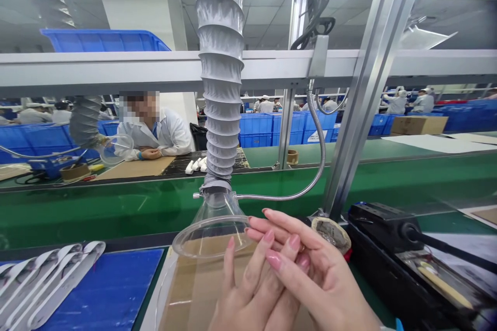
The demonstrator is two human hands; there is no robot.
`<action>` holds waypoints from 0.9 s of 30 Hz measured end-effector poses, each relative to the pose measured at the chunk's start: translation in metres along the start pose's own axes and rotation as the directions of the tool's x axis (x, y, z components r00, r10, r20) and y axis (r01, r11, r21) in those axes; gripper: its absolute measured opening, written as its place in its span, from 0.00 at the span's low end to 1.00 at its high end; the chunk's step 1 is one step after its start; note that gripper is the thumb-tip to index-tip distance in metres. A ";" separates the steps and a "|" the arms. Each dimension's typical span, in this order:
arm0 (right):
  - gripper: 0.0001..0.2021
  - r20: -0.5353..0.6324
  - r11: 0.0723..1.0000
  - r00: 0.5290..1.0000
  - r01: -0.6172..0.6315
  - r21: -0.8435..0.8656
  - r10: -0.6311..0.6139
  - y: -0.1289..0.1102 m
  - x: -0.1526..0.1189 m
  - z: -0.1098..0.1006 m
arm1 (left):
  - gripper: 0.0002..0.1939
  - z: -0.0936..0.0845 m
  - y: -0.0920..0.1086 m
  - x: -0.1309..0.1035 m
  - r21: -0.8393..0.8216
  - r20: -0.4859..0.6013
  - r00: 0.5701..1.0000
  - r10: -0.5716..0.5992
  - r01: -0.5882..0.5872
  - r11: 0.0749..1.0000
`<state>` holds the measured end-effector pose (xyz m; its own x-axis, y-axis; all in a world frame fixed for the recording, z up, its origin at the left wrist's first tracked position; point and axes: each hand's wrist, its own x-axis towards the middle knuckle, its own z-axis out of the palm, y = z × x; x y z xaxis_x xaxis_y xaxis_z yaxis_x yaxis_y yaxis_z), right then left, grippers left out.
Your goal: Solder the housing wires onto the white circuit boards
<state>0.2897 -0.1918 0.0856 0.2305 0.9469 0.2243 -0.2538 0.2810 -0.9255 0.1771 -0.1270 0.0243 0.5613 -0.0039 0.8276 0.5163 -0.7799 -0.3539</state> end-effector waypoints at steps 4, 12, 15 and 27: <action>0.17 0.110 0.993 0.992 -0.067 0.093 0.056 0.000 -0.003 0.002 | 0.26 -0.010 -0.005 -0.002 -0.033 0.077 0.996 -0.036 0.039 0.999; 0.16 0.131 0.994 0.987 -0.096 0.049 0.089 -0.008 -0.007 0.006 | 0.29 -0.022 -0.010 -0.006 -0.089 0.101 0.992 -0.077 0.087 0.992; 0.15 0.139 0.995 0.988 -0.083 0.062 0.074 -0.007 -0.008 0.006 | 0.31 -0.022 -0.009 -0.007 -0.137 0.091 0.989 -0.118 0.130 0.982; 0.20 0.137 0.991 0.984 -0.121 0.056 0.113 -0.006 -0.006 0.007 | 0.40 -0.028 -0.005 0.003 -0.401 0.146 0.946 -0.289 0.324 0.857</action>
<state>0.2832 -0.1983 0.0922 0.0696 0.9850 0.1580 -0.3325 0.1723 -0.9273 0.1583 -0.1410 0.0411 0.4762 0.3129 0.8218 0.3651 -0.9205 0.1390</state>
